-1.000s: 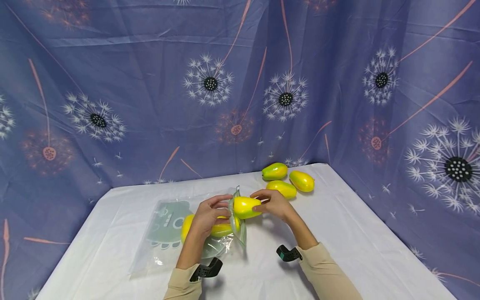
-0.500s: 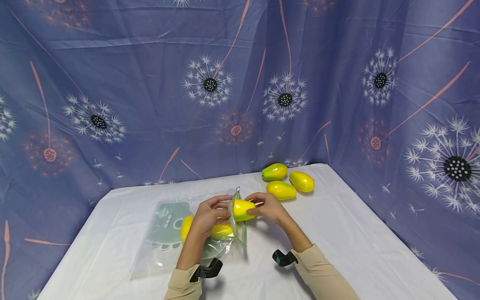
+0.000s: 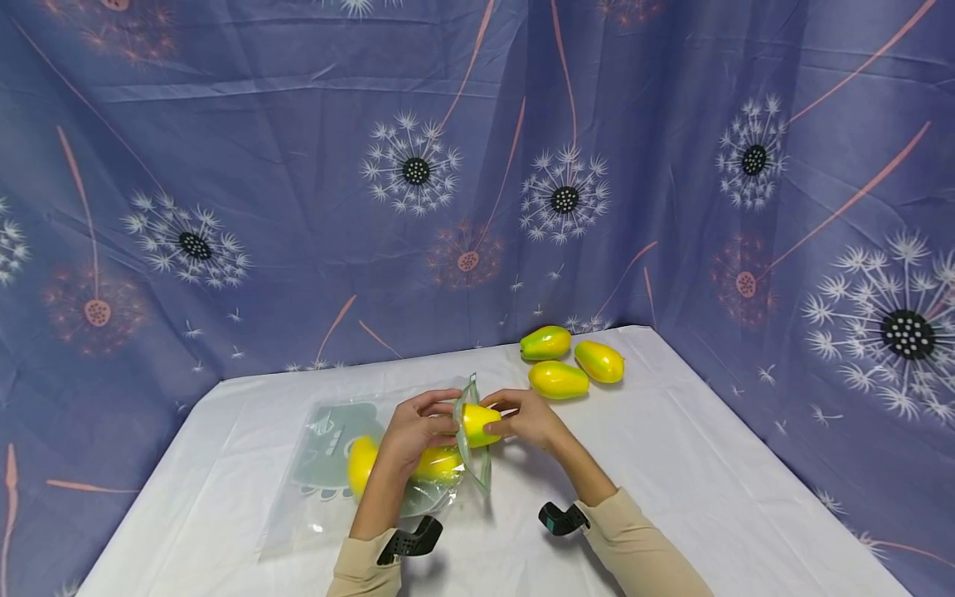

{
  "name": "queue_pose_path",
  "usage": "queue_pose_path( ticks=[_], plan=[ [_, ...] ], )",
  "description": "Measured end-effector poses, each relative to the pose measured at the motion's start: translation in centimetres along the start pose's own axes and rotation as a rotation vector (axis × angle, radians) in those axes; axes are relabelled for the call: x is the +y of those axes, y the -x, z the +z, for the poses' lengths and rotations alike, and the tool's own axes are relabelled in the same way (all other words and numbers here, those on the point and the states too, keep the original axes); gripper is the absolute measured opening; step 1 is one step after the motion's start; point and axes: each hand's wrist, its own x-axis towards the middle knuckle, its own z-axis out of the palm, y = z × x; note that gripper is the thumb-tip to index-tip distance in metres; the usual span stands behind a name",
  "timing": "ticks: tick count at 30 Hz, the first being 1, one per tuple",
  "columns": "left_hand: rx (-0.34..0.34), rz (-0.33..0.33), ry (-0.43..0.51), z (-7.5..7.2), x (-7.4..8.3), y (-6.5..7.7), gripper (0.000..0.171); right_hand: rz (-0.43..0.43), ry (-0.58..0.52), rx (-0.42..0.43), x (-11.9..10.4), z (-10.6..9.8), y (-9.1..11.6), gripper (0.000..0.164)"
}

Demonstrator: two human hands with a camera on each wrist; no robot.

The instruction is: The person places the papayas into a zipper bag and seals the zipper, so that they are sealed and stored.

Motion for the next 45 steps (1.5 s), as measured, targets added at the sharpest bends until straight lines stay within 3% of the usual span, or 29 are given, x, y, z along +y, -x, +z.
queue_pose_path(
  ticks=[20, 28, 32, 45],
  plan=[
    [-0.017, -0.004, -0.02, 0.6, 0.13, -0.03, 0.049, 0.078, -0.036, -0.122, 0.36, 0.75, -0.17, 0.036],
    [-0.029, -0.011, -0.023, 0.66, 0.18, 0.01, 0.051, 0.096, -0.079, -0.165, 0.38, 0.47, -0.16, 0.044],
    [-0.039, -0.015, -0.029, 0.6, 0.17, 0.07, 0.051, 0.101, -0.045, -0.182, 0.4, 0.13, -0.11, 0.046],
    [-0.05, -0.011, -0.036, 0.56, -0.01, 0.06, 0.052, 0.093, -0.005, -0.115, 0.38, 0.06, 0.3, 0.04]
  ],
)
